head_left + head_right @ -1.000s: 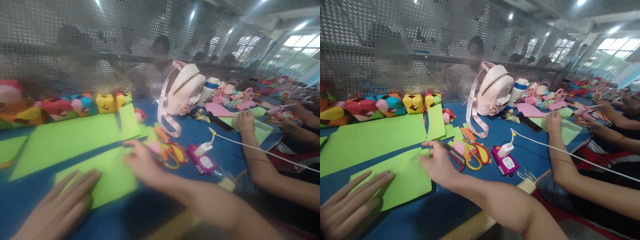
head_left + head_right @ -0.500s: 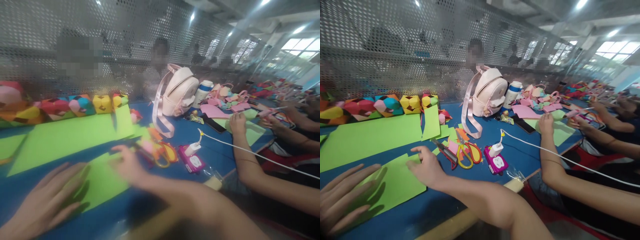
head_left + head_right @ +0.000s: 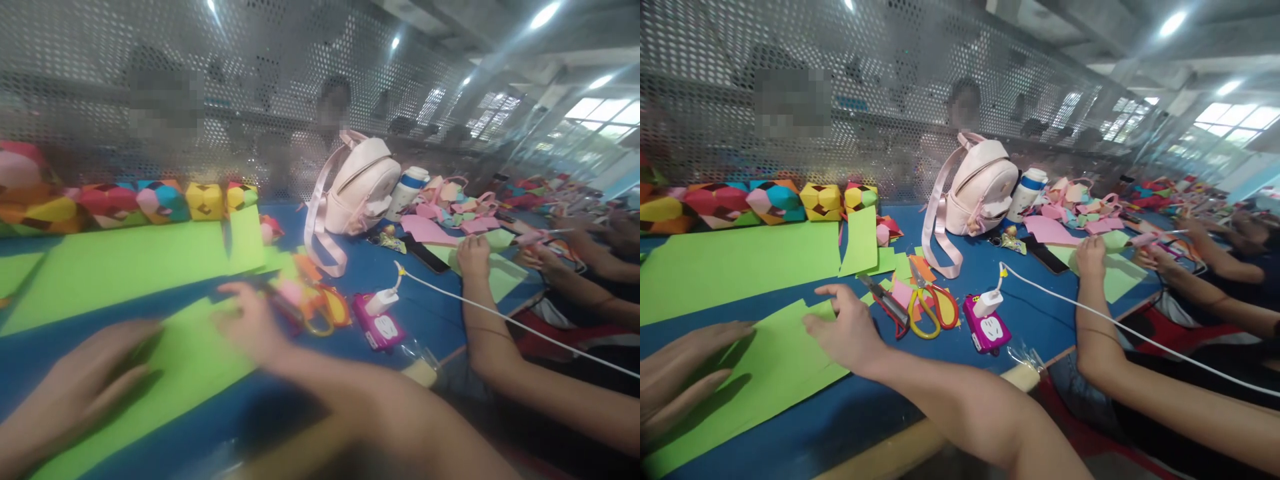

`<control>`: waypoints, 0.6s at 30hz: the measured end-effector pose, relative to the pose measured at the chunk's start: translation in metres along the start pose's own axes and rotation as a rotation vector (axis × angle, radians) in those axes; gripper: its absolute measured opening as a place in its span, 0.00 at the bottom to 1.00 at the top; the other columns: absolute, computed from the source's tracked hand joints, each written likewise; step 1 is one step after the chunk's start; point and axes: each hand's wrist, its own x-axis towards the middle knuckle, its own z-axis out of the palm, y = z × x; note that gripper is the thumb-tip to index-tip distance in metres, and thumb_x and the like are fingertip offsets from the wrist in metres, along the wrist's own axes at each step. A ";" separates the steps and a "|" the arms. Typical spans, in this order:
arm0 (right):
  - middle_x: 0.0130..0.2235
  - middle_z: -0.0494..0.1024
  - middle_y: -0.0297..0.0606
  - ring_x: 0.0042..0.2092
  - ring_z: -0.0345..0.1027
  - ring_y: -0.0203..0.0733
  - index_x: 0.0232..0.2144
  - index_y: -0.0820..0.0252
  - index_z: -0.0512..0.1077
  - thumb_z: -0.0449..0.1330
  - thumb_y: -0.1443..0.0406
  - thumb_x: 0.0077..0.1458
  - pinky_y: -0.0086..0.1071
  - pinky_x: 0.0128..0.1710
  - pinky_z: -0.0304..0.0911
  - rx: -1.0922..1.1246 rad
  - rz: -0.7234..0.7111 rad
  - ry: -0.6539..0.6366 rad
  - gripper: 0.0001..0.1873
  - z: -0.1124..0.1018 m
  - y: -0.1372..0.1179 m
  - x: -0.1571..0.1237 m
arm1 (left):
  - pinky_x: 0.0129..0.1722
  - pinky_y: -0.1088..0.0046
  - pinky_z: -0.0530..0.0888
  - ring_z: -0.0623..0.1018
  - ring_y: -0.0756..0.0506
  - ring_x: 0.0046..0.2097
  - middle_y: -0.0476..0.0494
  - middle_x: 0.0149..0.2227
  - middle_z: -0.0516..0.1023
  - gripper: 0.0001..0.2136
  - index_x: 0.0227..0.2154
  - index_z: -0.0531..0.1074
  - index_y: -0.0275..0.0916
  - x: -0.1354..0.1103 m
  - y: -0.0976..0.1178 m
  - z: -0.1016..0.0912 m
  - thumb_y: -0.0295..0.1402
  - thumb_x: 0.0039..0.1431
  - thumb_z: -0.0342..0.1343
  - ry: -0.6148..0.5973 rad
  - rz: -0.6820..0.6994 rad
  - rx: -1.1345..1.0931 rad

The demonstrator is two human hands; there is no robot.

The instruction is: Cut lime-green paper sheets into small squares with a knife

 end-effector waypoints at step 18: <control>0.31 0.67 0.30 0.32 0.63 0.35 0.49 0.57 0.71 0.68 0.66 0.47 0.30 0.37 0.65 -0.128 -0.093 0.031 0.24 -0.007 -0.005 0.005 | 0.42 0.70 0.75 0.79 0.42 0.44 0.45 0.48 0.79 0.29 0.54 0.67 0.45 0.014 0.041 -0.010 0.59 0.61 0.39 -0.076 -0.343 -0.070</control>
